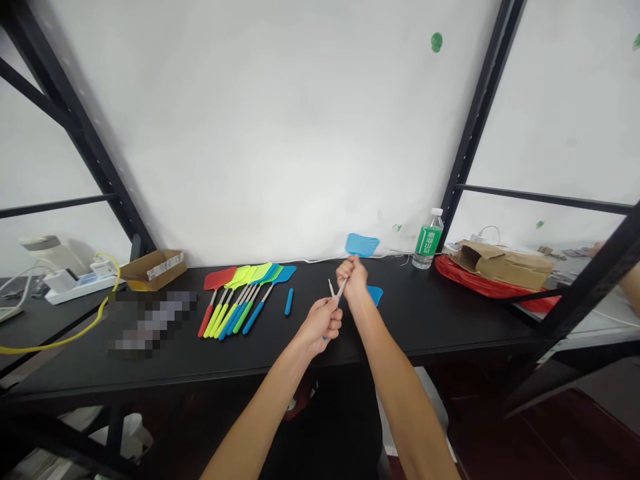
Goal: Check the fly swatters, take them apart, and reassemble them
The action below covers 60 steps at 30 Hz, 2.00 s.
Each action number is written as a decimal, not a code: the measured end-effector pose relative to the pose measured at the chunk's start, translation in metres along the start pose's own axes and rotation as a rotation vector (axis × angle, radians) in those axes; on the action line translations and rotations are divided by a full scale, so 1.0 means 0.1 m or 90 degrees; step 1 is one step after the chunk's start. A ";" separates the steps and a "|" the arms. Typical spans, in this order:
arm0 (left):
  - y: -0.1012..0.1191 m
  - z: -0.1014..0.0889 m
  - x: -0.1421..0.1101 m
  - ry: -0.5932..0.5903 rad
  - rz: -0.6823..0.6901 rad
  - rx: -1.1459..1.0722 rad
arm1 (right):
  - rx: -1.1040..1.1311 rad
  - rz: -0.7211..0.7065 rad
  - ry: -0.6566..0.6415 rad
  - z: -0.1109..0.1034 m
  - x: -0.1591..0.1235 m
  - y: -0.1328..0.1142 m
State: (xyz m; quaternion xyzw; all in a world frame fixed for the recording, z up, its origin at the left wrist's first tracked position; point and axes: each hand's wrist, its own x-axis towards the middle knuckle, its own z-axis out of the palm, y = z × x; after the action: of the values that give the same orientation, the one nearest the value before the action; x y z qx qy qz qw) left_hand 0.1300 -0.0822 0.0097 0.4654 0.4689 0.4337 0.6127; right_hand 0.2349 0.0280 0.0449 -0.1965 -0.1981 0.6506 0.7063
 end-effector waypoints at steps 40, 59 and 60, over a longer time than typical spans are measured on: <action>0.46 -1.16 -0.10 0.339 0.316 -0.115 | -0.854 -0.016 -0.346 -0.03 -1.19 0.50; -0.10 -1.19 -0.21 0.211 0.256 0.080 | -1.363 -0.288 -0.091 0.03 -0.34 0.78; -0.10 -1.18 -0.20 0.209 0.256 0.089 | -1.293 -0.295 -0.102 0.04 -0.34 0.76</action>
State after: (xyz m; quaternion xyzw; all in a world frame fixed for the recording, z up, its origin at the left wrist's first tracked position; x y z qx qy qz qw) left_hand 0.0114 -0.0845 -0.0116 0.5139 0.4888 0.5831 0.3963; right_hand 0.1665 -0.0003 0.0067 -0.6111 -0.7310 0.0376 0.3012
